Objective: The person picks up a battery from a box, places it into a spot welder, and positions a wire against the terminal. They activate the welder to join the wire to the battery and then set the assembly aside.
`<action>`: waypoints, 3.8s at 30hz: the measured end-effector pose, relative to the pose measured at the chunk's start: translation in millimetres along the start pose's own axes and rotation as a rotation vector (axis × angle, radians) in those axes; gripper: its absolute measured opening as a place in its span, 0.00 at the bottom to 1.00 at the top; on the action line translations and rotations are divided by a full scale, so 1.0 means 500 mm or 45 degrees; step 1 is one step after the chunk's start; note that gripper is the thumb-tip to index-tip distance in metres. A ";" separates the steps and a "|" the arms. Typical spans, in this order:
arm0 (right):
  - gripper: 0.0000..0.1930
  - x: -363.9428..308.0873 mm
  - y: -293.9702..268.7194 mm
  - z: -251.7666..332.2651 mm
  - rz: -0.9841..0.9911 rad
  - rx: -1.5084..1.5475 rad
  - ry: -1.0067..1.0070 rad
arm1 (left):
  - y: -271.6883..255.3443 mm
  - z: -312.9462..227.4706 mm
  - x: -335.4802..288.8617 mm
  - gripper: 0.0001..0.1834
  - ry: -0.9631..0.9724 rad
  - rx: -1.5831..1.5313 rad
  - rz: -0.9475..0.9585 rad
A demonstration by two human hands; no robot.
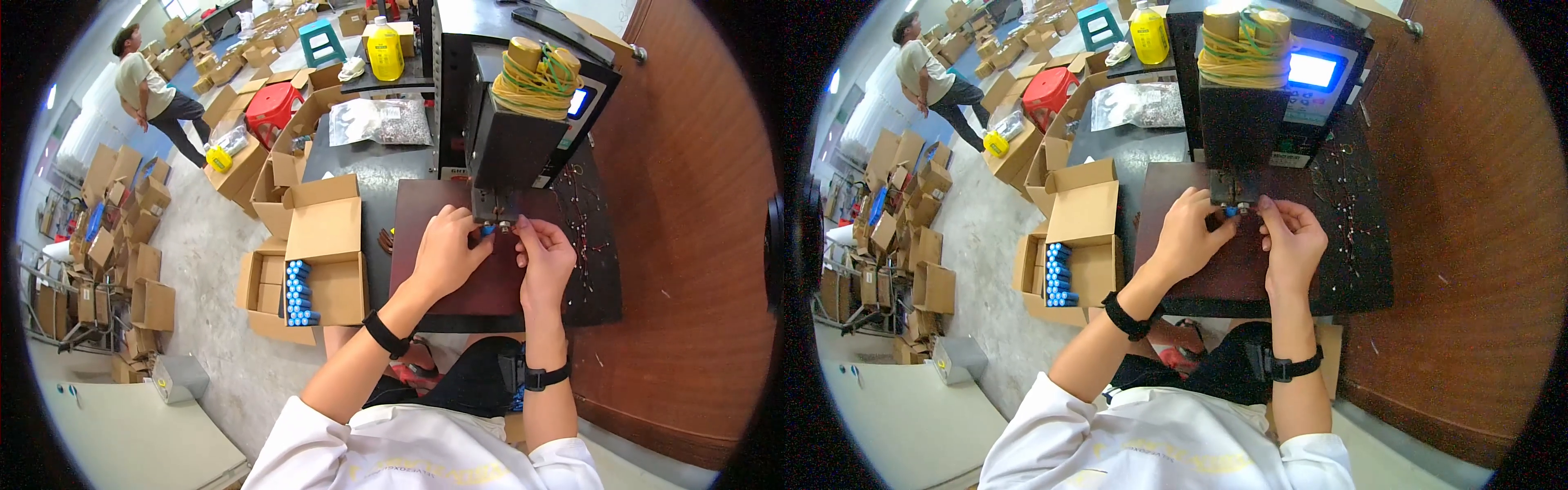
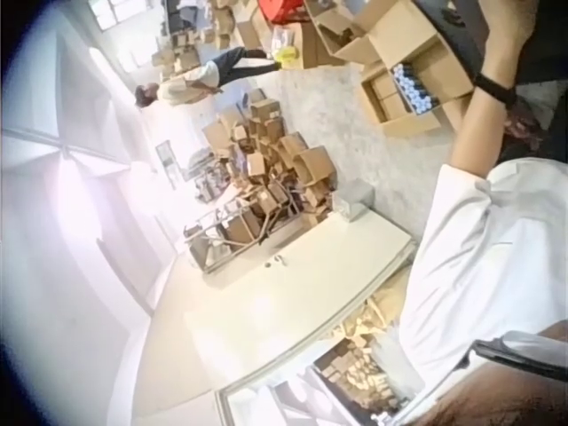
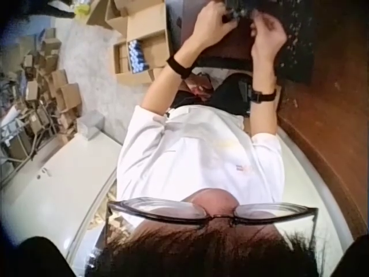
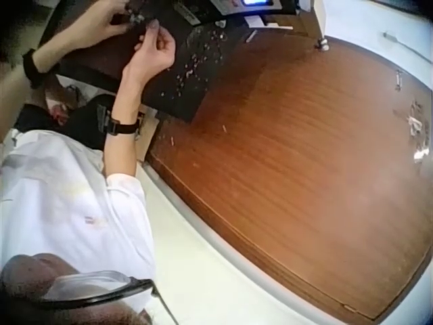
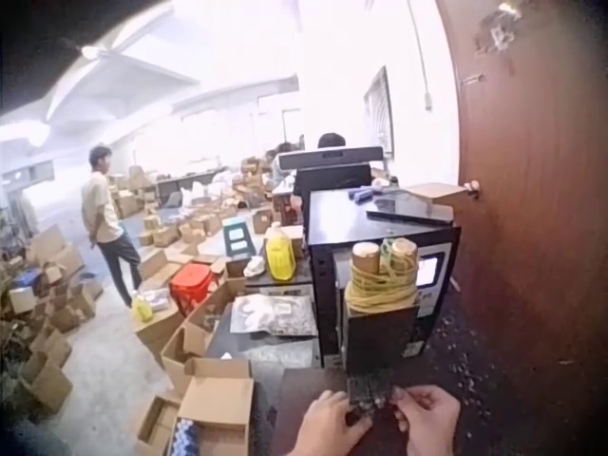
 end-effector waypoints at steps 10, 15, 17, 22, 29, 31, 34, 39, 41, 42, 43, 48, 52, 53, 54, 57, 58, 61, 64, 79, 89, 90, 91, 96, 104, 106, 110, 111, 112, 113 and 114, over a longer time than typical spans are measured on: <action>0.06 -0.013 -0.001 -0.001 0.023 0.035 -0.002 | -0.002 0.013 -0.007 0.10 -0.030 0.055 0.096; 0.08 -0.037 -0.029 0.027 -0.031 0.089 0.013 | -0.001 -0.016 -0.005 0.14 0.020 -0.055 0.143; 0.08 -0.054 -0.067 0.042 -0.102 0.066 -0.027 | -0.010 -0.029 -0.006 0.15 0.090 -0.126 0.223; 0.10 -0.169 -0.265 0.118 -0.421 -0.186 -0.337 | -0.032 -0.021 -0.014 0.13 0.040 -0.194 0.240; 0.07 -0.230 -0.581 0.056 -0.395 -1.059 -0.159 | -0.015 -0.035 -0.008 0.10 0.029 -0.270 0.218; 0.08 -0.192 -0.604 0.046 -0.444 -0.804 -0.032 | -0.014 -0.038 -0.009 0.09 -0.026 -0.277 0.193; 0.09 -0.101 -0.573 0.065 -0.346 -0.980 -0.143 | -0.017 -0.033 -0.012 0.08 0.009 -0.216 0.204; 0.08 0.100 -0.524 0.046 -0.118 -1.149 -0.315 | -0.009 -0.029 -0.012 0.08 -0.036 -0.230 0.169; 0.08 0.170 -0.486 0.027 -0.009 -1.342 -0.387 | -0.014 -0.033 -0.011 0.08 -0.013 -0.201 0.168; 0.08 0.197 -0.475 0.023 0.024 -1.454 -0.418 | -0.013 -0.035 -0.010 0.08 -0.042 -0.211 0.179; 0.09 0.230 -0.481 0.004 0.072 -1.477 -0.418 | -0.010 -0.036 -0.009 0.08 -0.072 -0.222 0.192; 0.14 0.321 -0.413 -0.030 0.200 -1.477 -0.046 | -0.008 -0.029 -0.009 0.08 -0.054 -0.164 0.174; 0.14 0.346 -0.375 -0.031 0.147 -1.666 0.178 | -0.009 -0.028 -0.008 0.08 -0.085 -0.143 0.197; 0.15 0.352 -0.371 -0.034 0.174 -1.671 0.213 | -0.009 -0.029 -0.008 0.08 -0.086 -0.140 0.195; 0.15 0.356 -0.368 -0.035 0.177 -1.671 0.211 | -0.008 -0.029 -0.007 0.08 -0.090 -0.159 0.190; 0.12 0.368 -0.369 -0.038 0.150 -1.642 0.214 | -0.006 -0.027 -0.007 0.08 -0.090 -0.187 0.179; 0.12 0.375 -0.380 -0.033 0.166 -1.514 0.167 | -0.004 -0.026 -0.006 0.08 -0.084 -0.199 0.176; 0.12 0.372 -0.387 -0.014 0.154 -1.246 0.100 | -0.009 -0.027 -0.004 0.08 -0.040 -0.205 0.171; 0.12 0.365 -0.400 0.014 0.140 -1.026 -0.013 | -0.006 -0.022 -0.007 0.08 -0.043 -0.241 0.171; 0.18 0.243 -0.375 0.175 -0.095 -0.376 -0.422 | -0.091 -0.051 -0.057 0.07 0.130 -0.268 0.140; 0.11 0.141 -0.375 0.127 -0.002 -0.111 -0.291 | -0.341 0.206 -0.272 0.11 -0.457 0.773 -0.248; 0.10 0.118 -0.352 0.120 -0.003 -0.125 -0.291 | -0.344 0.231 -0.288 0.12 -0.498 0.882 -0.206; 0.09 0.096 -0.332 0.113 0.035 -0.072 -0.288 | -0.344 0.238 -0.292 0.13 -0.547 0.966 -0.140; 0.07 0.002 -0.241 0.085 0.094 0.042 -0.219 | -0.329 0.297 -0.314 0.16 -0.655 1.261 -0.003; 0.07 -0.050 -0.217 0.043 0.155 0.260 -0.106 | -0.349 0.248 -0.281 0.13 -0.678 0.806 -0.106; 0.07 -0.056 -0.214 0.038 0.167 0.253 -0.087 | -0.351 0.198 -0.260 0.13 -0.746 0.602 -0.172; 0.07 -0.060 -0.198 0.026 0.243 0.290 -0.094 | -0.305 0.081 -0.190 0.12 -0.694 0.030 -0.313; 0.06 -0.061 -0.192 0.025 0.249 0.290 -0.081 | -0.283 0.070 -0.179 0.12 -0.633 -0.119 -0.316; 0.06 -0.060 -0.188 0.026 0.252 0.288 -0.083 | -0.259 0.060 -0.168 0.12 -0.568 -0.268 -0.318; 0.06 -0.056 -0.184 0.031 0.237 0.277 -0.092 | -0.232 0.048 -0.156 0.13 -0.500 -0.255 -0.289; 0.07 -0.054 -0.178 0.032 0.225 0.260 -0.100 | -0.204 0.040 -0.147 0.14 -0.435 -0.245 -0.264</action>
Point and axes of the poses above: each hand's wrist, its own x-axis towards the middle knuckle, its own y-axis out of the palm, z = x × y, the point moved 2 cm from there along x, towards the middle knuckle, and after that the axes turned 2 degrees about y, right-handed, at the moved point
